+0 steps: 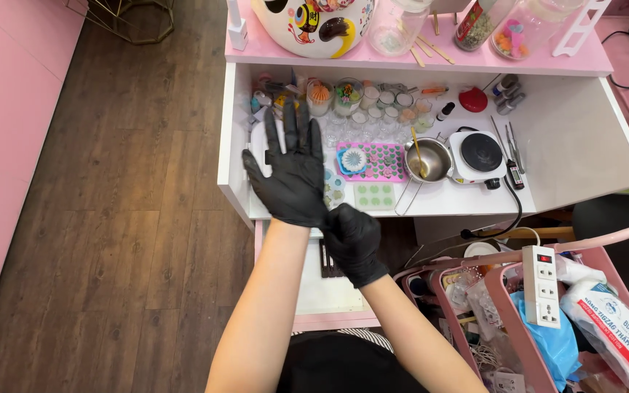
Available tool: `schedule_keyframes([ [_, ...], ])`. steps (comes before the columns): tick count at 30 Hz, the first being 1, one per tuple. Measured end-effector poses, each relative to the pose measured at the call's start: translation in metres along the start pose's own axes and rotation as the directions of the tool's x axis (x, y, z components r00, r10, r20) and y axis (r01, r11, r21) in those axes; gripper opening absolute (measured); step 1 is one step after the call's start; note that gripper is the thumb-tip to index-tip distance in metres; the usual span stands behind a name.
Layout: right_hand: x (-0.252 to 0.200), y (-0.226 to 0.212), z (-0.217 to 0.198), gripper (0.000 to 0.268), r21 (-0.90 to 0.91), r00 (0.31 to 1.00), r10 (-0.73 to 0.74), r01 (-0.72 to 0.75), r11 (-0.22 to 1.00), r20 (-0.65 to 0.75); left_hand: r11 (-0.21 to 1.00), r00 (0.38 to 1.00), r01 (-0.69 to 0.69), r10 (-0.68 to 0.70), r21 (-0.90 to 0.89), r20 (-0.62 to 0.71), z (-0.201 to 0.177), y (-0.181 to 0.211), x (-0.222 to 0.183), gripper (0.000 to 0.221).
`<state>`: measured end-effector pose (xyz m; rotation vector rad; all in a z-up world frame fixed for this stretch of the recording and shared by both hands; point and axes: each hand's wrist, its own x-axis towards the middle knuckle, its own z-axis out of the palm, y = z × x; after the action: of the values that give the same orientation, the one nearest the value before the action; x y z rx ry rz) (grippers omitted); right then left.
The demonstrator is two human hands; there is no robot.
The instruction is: Unmolding small decorative wax shapes from silicone molds and organizing them in a workspace.
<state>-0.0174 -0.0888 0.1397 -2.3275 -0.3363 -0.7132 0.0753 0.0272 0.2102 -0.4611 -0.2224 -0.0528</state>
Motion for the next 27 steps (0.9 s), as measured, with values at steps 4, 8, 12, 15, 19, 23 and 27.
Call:
schedule_keyframes([
  [4,0.007,-0.009,0.009,0.03,0.281,0.976,0.21,-0.186,0.942,-0.056,0.979,0.995,0.095,-0.095,-0.181,0.011,0.022,-0.043,-0.012,0.077],
  [8,-0.006,-0.02,0.006,0.041,0.482,0.969,0.235,-0.242,0.842,0.076,0.95,0.955,0.291,-0.281,-0.115,0.097,0.062,-0.075,-0.023,0.069],
  [12,-0.039,-0.023,-0.016,0.045,0.386,0.991,0.069,-0.108,0.916,0.113,0.937,0.916,0.338,-0.306,-0.087,0.26,0.088,-0.068,-0.025,0.065],
  [15,-0.019,-0.021,-0.049,0.027,-0.137,0.924,0.127,-0.083,0.987,0.361,0.972,0.966,0.159,-0.189,0.171,0.177,0.075,-0.046,-0.002,0.069],
  [19,0.031,-0.07,-0.093,0.048,-0.035,0.938,0.078,-0.071,0.997,0.339,0.079,0.961,-0.133,-0.234,0.988,0.148,0.032,-0.028,-0.002,0.042],
  [23,0.037,-0.057,-0.079,0.027,-0.115,0.933,-0.105,0.153,0.981,0.344,-0.572,0.959,-0.262,-0.069,0.777,0.273,0.009,-0.023,-0.006,0.033],
  [27,0.001,-0.06,-0.064,0.016,-0.11,0.887,-0.288,0.347,0.931,0.36,-0.496,0.988,-0.112,0.035,0.861,0.149,-0.029,0.009,-0.012,0.03],
])
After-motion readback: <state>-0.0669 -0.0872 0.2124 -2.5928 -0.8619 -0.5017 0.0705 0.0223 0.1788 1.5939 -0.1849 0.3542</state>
